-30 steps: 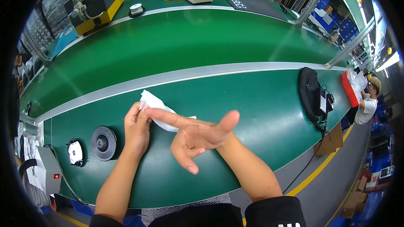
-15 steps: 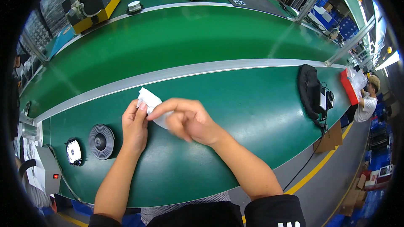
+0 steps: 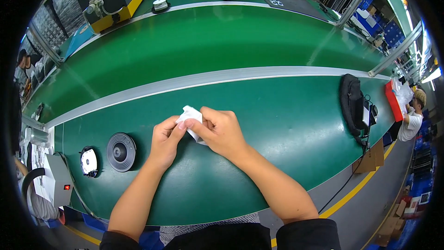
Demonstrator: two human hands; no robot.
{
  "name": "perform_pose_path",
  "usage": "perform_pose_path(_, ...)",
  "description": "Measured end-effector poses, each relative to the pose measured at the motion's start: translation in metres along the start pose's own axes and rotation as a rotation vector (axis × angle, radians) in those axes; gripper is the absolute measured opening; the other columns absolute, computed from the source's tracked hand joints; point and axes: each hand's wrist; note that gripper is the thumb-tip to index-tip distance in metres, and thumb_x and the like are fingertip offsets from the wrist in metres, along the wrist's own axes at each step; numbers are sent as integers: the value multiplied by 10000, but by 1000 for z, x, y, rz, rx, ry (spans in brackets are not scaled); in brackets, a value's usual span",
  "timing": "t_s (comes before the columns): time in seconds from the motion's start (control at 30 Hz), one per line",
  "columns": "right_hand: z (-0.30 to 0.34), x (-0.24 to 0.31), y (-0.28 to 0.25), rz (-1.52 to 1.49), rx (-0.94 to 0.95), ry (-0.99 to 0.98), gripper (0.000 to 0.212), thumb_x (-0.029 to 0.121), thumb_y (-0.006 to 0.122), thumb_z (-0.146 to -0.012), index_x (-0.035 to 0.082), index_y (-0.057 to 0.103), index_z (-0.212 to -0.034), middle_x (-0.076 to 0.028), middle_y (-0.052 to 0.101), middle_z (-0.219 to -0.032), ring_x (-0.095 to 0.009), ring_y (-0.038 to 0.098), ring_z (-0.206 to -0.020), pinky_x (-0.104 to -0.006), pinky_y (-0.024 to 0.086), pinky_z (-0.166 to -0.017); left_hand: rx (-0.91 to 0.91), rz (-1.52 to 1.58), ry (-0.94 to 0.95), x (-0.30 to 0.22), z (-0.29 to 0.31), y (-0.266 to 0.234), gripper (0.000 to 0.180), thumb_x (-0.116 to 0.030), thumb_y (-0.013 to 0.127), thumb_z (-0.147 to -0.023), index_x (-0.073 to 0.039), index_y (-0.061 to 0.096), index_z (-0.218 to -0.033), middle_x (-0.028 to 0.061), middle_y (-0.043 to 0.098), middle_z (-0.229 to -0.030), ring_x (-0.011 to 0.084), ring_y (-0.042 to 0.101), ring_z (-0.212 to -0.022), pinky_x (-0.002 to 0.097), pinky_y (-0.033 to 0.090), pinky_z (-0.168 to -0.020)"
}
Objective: The person assembles circular electronic components using a suction tool on a factory assembly line.
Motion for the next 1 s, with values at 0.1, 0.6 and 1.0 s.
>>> perform_pose_path(0.1, 1, -2, 4, -139, 17, 79, 374, 268, 682, -933, 22, 548, -686, -31, 471, -523, -73, 402, -481, -276, 305, -433, 4, 57, 18, 4, -2, -2, 276, -246, 572, -1010, 12, 665, -1045, 16, 664, -938, 60, 578, -866, 225, 460, -779)
perform_pose_path(0.6, 5, 16, 9, -451, 352, 297, 457, 394, 443, -1048, 21, 674, -921, -56, 674, -794, -124, 616, -720, -288, 489, -656, 60, 224, -102, 1, -3, -3, 280, -281, 468, -1054, -101, 483, -839, -45, 444, -718, 32, 396, -613, 211, 336, -530)
perform_pose_path(1.0, 7, 17, 14, -668, 450, 368, 335, 320, 467, -1050, 13, 601, -1059, -27, 631, -880, -101, 587, -834, -258, 480, -742, -125, 465, -225, 2, 2, -2, 275, -352, 515, -1027, -130, 510, -864, -58, 458, -676, 23, 402, -558, 204, 333, -494)
Point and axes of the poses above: each hand's wrist, its own z-axis away from the middle knuckle, its own y-axis out of the palm, x = y × z
